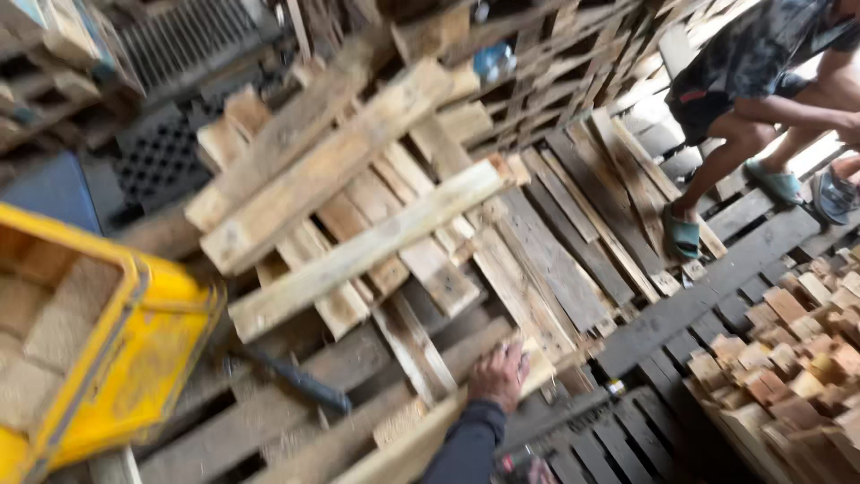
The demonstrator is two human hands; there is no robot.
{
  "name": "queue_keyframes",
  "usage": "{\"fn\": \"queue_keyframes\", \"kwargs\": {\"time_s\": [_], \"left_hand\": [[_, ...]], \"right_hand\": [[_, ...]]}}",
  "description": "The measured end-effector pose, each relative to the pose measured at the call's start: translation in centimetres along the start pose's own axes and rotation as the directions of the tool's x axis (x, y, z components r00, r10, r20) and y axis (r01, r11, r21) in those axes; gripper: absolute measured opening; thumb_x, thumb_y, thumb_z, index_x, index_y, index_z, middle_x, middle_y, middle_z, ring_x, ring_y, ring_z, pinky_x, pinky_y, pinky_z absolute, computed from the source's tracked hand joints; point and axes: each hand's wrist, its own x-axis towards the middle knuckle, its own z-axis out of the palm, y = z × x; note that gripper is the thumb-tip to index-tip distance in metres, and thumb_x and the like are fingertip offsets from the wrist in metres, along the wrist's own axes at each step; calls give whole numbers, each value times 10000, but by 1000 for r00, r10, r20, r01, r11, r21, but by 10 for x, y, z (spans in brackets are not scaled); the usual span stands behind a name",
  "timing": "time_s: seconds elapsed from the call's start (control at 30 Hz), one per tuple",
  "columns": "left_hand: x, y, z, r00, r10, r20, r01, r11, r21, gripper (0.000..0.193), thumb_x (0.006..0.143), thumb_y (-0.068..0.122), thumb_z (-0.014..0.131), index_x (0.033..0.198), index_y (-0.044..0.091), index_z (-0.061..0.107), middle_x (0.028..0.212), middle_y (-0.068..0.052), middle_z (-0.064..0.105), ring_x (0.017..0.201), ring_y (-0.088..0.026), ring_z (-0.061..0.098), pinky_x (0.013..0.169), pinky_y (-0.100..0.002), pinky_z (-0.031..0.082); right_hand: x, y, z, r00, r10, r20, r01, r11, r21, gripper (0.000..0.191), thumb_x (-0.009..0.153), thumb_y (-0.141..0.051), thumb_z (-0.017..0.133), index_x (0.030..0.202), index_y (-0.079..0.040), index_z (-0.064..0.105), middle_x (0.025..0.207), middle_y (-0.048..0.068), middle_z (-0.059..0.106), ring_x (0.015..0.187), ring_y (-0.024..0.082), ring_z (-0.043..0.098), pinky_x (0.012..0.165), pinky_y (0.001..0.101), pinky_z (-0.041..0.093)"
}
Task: The person assembles wooden pallets by placing small wooden blocks and planks on a pallet frame, then hammering nails to secure them. The person repeatedly picks up blocks and planks, positions them, and uses a hammer to drive nails into the wood.
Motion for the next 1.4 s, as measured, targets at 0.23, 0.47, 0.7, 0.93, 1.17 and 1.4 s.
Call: {"fn": "queue_keyframes", "kwargs": {"time_s": [0.23,0.47,0.7,0.93,1.17,1.4], "left_hand": [[-4,-24,-11,995,-100,21,102,991,-84,395,973,321,631,1319,132,602,1286,-167,686,723,-305,705,631,-445,574],[-12,-77,-38,584,-801,-131,237,323,-916,266,1102,317,607,1069,53,611,872,-82,632,689,-121,578,602,-276,489],[-150,-235,-137,279,-860,428,-327,-504,-799,289,1055,330,493,989,82,627,767,-14,628,569,-91,524,494,-264,444],[-239,-294,-242,426,-851,309,-265,-443,-856,292,995,58,523,1264,44,636,1017,-97,715,885,-192,680,820,-368,593],[-230,-287,-252,556,-801,223,-311,-449,-838,163,1050,60,606,1198,51,675,1124,-133,725,998,-237,709,913,-403,599],[-204,-228,-262,712,-649,268,-226,-574,-787,124,1040,67,627,1156,73,672,1090,-118,735,986,-239,712,915,-414,603]], "right_hand": [[14,16,-87,836,88,-542,142,919,369,170,1057,-104,569,1195,-6,581,961,19,644,833,129,584,763,280,509],[76,-135,-62,912,-152,-382,275,916,291,169,1108,-46,582,1253,29,626,1013,90,681,920,124,650,872,259,541],[192,-270,123,893,-444,74,446,895,-7,238,1017,-154,650,1237,-62,651,1105,149,703,989,274,716,846,394,578],[276,-315,255,887,-417,198,458,745,-486,811,743,-192,797,1433,-15,407,1317,253,517,1064,488,609,834,536,525],[251,-341,223,928,-107,357,189,960,-204,450,826,-121,665,1245,17,577,910,183,667,783,312,649,718,460,525],[108,-297,110,942,-40,334,-61,956,286,469,759,-142,723,1181,25,606,766,45,584,573,117,563,499,292,487]]}}
